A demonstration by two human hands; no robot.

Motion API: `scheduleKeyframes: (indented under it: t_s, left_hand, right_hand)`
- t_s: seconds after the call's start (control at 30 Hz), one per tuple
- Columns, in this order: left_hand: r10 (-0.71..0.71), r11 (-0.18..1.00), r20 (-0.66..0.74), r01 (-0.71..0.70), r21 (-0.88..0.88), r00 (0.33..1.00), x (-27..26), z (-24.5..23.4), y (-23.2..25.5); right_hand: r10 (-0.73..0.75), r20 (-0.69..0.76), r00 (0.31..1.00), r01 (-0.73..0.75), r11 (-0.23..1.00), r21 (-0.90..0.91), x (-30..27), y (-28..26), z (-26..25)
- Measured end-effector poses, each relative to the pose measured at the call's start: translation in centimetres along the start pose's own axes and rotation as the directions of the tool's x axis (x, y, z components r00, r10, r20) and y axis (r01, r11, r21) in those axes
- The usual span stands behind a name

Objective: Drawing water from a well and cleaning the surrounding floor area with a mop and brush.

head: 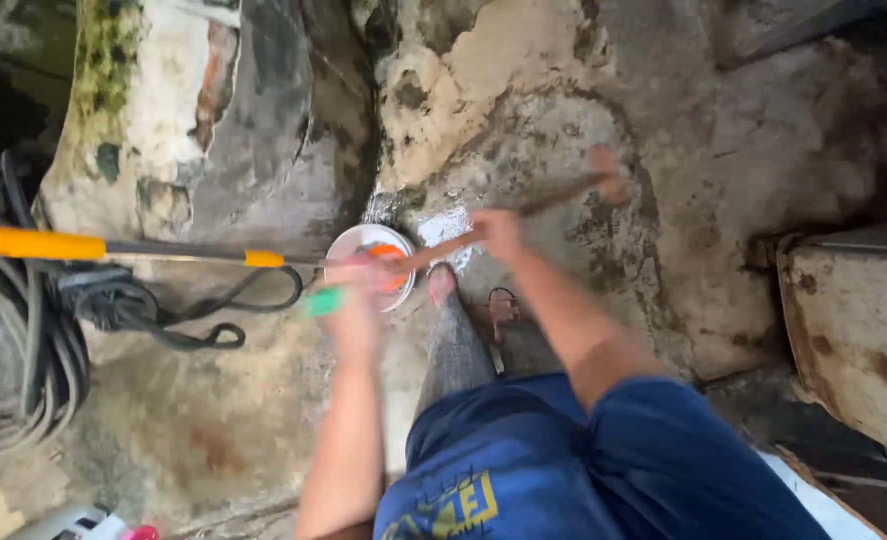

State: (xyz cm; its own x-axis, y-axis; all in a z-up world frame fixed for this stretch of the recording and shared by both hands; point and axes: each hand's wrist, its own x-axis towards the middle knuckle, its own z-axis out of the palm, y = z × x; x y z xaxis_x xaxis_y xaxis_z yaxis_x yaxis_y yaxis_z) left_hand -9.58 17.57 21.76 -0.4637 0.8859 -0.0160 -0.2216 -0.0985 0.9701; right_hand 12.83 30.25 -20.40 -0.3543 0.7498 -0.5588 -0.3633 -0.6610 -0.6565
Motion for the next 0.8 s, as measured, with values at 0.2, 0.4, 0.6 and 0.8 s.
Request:
scheduleKeyframes:
  t_s: [0.2, 0.4, 0.6, 0.8]
  left_hand:
    - [-0.209, 0.978, 0.136, 0.205, 0.043, 0.968, 7.2, 0.5, 1.2]
    - [0.527, 0.826, 0.053, -0.497, -0.266, 0.848, 18.7, -3.7, 17.1]
    - [0.571, 0.82, 0.058, -0.567, -0.08, 0.819, 25.5, -5.0, 11.5]
    - [-0.049, 0.994, 0.015, 0.05, -0.099, 0.999, 24.1, 1.1, 0.8]
  right_hand:
    - [-0.236, -0.267, 0.934, 0.037, 0.81, -0.585, -5.6, -16.3, 8.1]
    - [-0.281, 0.327, 0.902, 0.408, 0.308, -0.86, -4.5, -20.8, 36.1]
    - [-0.241, 0.385, 0.891, 0.438, 0.233, -0.868, 4.8, -20.8, 37.1]
    - [-0.379, 0.259, 0.888, 0.363, 0.233, -0.902, 10.5, -21.0, 16.5]
